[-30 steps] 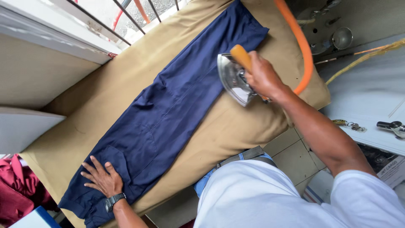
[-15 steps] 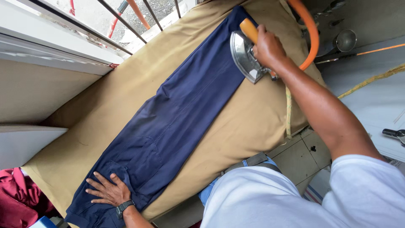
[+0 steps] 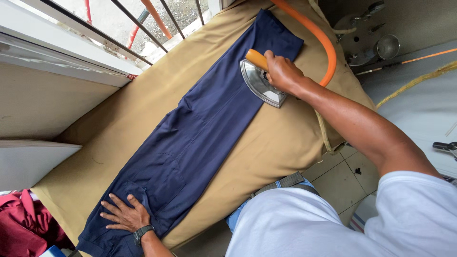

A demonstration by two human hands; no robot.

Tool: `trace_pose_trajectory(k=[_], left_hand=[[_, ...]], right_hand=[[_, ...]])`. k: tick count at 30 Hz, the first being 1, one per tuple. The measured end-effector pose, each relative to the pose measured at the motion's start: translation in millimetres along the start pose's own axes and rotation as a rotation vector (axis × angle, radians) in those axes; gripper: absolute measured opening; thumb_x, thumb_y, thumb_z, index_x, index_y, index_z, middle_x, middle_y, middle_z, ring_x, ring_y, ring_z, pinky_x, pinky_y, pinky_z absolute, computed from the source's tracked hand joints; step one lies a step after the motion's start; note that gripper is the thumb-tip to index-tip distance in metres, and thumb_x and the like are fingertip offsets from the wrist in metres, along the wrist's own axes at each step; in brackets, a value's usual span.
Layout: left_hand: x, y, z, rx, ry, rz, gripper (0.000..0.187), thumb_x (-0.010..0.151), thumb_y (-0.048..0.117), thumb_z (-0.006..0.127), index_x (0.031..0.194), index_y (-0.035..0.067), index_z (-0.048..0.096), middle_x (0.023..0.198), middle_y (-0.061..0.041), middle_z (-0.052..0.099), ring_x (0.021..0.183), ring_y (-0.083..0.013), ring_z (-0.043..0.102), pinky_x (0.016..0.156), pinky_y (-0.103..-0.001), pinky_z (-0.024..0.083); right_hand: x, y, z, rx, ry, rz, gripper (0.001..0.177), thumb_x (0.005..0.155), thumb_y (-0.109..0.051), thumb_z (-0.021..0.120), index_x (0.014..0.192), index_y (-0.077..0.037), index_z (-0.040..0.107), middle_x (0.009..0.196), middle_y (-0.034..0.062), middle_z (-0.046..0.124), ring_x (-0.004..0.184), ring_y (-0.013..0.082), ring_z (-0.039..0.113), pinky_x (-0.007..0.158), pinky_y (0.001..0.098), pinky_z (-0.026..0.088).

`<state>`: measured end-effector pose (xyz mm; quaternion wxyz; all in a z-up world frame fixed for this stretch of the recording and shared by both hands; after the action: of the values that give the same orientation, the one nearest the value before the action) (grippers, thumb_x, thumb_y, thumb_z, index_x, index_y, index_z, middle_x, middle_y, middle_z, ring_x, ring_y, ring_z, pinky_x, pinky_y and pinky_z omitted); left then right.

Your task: The person irons a pair of dark blue trousers on a padded ironing table. They repeatedly smooth and reposition the fabric, use a steam iron to press the legs and pockets, and fold the trousers at the end.

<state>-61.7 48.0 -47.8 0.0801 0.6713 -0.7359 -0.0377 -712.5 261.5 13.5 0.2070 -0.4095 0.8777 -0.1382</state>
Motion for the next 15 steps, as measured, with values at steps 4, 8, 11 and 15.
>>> trace_pose_trajectory(k=[4, 8, 11, 15], left_hand=[[-1.2, 4.0, -4.3, 0.023, -0.009, -0.03, 0.081, 0.103, 0.074, 0.025, 0.163, 0.021, 0.036, 0.171, -0.014, 0.026, 0.156, -0.049, 0.014, 0.114, -0.081, 0.003], [1.9, 3.0, -5.0, 0.008, 0.013, -0.026, 0.083, 0.102, 0.075, 0.027, 0.162, 0.018, 0.038, 0.17, -0.016, 0.027, 0.155, -0.0508, 0.014, 0.111, -0.082, 0.002], [0.0, 4.6, -4.1, 0.001, 0.012, -0.016, 0.081, 0.103, 0.073, 0.032, 0.161, 0.017, 0.04, 0.17, -0.016, 0.027, 0.155, -0.0513, 0.014, 0.112, -0.083, 0.002], [8.8, 5.7, -20.7, 0.108, -0.105, -0.053, 0.077, 0.098, 0.063, 0.044, 0.158, 0.015, 0.045, 0.168, -0.017, 0.029, 0.153, -0.0533, 0.013, 0.108, -0.084, 0.001]], right_hand=[[44.6, 16.7, -9.3, -0.024, 0.104, 0.1, 0.04, 0.089, -0.008, 0.071, 0.119, 0.003, 0.046, 0.103, 0.0351, 0.067, 0.099, 0.0548, 0.065, 0.084, 0.059, 0.053], [107.8, 60.8, -17.7, -0.02, 0.252, 0.173, 0.045, 0.09, -0.003, 0.066, 0.13, 0.007, 0.047, 0.106, 0.0356, 0.067, 0.099, 0.0545, 0.065, 0.084, 0.0568, 0.054], [115.0, 84.5, -11.5, -0.001, 0.266, 0.191, 0.05, 0.087, -0.003, 0.066, 0.132, 0.007, 0.046, 0.105, 0.037, 0.067, 0.098, 0.0536, 0.066, 0.083, 0.0553, 0.055], [113.5, 64.6, -19.3, 0.026, 0.243, 0.153, 0.048, 0.087, -0.004, 0.065, 0.13, 0.007, 0.047, 0.105, 0.0383, 0.066, 0.097, 0.0527, 0.067, 0.082, 0.0541, 0.056]])
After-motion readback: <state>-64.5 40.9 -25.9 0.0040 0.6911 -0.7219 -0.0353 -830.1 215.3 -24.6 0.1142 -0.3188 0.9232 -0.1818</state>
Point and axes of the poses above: each hand's wrist, its own x-axis towards the middle knuckle, its own z-axis out of the palm, y = z × x, the point moved 2 cm from there along x, towards the middle knuckle
